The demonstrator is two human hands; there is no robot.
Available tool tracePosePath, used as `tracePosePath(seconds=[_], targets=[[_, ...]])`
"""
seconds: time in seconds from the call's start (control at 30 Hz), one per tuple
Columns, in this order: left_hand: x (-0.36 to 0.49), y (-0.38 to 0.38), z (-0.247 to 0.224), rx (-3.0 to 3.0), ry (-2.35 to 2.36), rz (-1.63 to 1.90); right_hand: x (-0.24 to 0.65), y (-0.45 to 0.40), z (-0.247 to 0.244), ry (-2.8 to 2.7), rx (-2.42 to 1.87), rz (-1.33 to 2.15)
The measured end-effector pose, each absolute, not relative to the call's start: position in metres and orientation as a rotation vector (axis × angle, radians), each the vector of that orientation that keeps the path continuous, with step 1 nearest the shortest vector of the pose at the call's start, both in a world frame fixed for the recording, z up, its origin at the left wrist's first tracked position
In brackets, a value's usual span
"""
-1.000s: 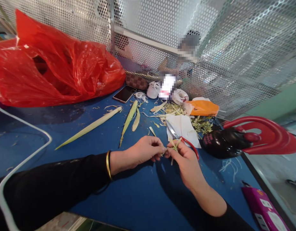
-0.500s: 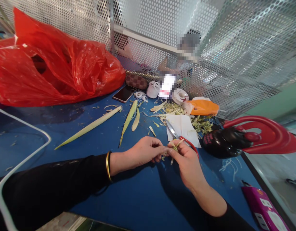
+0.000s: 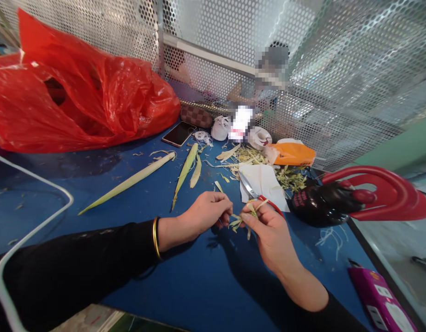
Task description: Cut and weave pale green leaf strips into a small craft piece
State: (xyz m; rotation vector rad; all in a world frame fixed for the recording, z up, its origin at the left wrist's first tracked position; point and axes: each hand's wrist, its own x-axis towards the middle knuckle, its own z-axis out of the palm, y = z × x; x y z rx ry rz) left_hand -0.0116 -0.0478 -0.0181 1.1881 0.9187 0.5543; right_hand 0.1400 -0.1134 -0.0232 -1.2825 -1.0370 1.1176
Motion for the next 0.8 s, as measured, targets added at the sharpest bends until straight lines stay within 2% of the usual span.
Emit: tracePosePath(seconds=[0.2, 0.8], targets=[[-0.0117, -0.0495, -0.0184, 1.294, 0.788, 0.479, 0.1433, -0.1115, -0.0287, -1.027, -1.345, 1.042], [-0.0157, -0.0521, -0.014, 1.748, 0.871, 0.518, 0.1437, -0.1124, -0.0289, -1.052, -1.418, 1.026]])
